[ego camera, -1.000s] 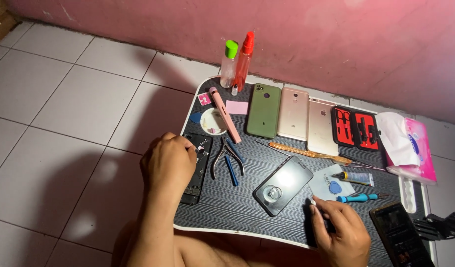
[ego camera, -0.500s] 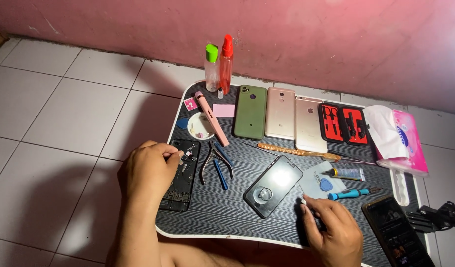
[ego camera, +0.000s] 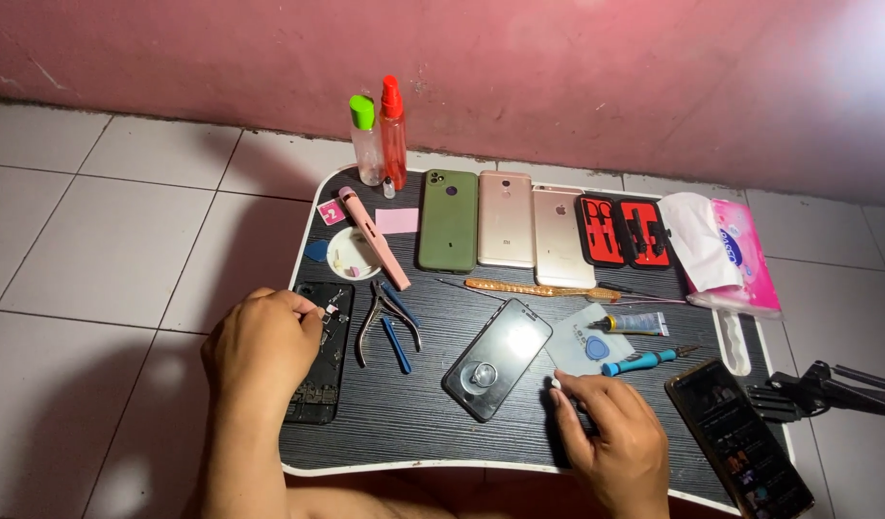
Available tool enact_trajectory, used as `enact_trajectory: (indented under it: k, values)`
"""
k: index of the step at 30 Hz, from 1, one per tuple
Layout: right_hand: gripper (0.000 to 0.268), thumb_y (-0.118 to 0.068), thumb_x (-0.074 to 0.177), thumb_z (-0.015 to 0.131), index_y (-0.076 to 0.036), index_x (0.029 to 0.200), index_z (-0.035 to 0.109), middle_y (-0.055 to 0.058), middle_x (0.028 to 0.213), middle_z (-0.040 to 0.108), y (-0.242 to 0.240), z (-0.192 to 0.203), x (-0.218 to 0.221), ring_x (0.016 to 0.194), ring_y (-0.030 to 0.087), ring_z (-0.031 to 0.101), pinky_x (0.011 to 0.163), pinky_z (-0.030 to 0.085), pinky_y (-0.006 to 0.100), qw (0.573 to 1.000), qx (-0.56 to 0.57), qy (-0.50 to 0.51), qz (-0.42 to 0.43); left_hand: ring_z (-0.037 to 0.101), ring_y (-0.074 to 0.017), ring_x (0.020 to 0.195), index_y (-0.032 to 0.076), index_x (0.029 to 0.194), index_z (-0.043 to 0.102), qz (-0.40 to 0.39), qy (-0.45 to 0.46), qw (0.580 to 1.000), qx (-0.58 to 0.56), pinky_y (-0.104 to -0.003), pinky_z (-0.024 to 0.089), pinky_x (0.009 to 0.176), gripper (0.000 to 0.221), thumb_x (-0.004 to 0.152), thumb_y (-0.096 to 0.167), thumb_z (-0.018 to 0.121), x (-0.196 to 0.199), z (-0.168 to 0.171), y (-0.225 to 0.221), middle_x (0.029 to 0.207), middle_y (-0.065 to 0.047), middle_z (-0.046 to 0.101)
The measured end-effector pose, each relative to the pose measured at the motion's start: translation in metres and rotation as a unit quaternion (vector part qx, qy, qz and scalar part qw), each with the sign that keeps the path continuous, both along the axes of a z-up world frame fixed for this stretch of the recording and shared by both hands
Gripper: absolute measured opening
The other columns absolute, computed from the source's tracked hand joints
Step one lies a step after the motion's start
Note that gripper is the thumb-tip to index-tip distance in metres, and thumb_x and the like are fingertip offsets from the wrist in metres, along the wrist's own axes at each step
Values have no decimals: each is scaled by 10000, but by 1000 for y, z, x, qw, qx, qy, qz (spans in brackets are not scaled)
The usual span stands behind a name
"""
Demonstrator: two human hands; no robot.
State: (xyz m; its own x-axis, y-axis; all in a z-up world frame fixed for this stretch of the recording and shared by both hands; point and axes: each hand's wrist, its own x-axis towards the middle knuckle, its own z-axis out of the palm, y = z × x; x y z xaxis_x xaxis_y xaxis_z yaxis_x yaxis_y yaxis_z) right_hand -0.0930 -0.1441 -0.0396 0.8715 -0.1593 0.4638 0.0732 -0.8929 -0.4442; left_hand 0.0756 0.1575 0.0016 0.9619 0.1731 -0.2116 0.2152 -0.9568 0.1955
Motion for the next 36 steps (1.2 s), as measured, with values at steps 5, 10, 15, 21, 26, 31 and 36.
enact_trajectory:
  k: [5,10,15,21,26,31,36]
  values:
    - [191,-233,907,718,-127,1054,779,0,956,759,-2,1,-1,843,183,704,745,540,341,1000,3,5,-1,701,-278,950,313,945,787,16,-41,999,-27,-472,551,711,176,935,405,638,0,-5,4,1075,70,716]
    - [208,-236,904,727,-128,1073,782,12,937,751,-2,-2,-1,838,190,700,758,543,350,1000,4,7,1,667,-228,1011,268,1036,697,83,-26,994,-63,-455,536,782,424,793,608,767,5,4,13,1114,56,677]
    - [203,-203,899,734,-99,1067,779,22,946,753,-1,-2,-2,839,191,693,760,549,340,1000,5,-7,3,699,-185,944,261,1015,694,109,41,985,-129,-390,513,763,421,786,610,746,12,-4,24,1081,102,746]
    - [216,-258,891,753,-174,1086,793,-1,975,725,-1,-9,-3,907,215,662,763,535,360,999,-20,9,-35,695,-161,915,243,931,698,81,-49,981,-167,-375,508,747,306,782,487,810,13,-22,31,980,101,753]
    - [231,-254,910,739,-184,1121,801,0,995,706,-3,-13,-1,904,223,640,776,523,370,998,-36,7,-53,691,-144,914,304,994,766,16,-75,979,-188,-343,511,752,200,859,451,751,7,-19,32,1087,88,673]
    - [246,-222,930,727,-213,1169,785,7,1025,687,-9,-13,4,887,269,605,809,486,408,993,-96,-9,-72,653,-154,1017,289,1126,814,-114,-152,964,-186,-319,510,898,259,877,316,747,13,-51,53,1150,38,640]
    - [327,-340,917,756,-223,1221,779,-2,1057,696,-10,-4,18,899,303,632,751,498,456,976,-171,26,-134,623,-175,1030,357,1000,834,-126,-175,968,-125,-373,541,806,175,831,321,806,13,-50,54,1139,100,612]
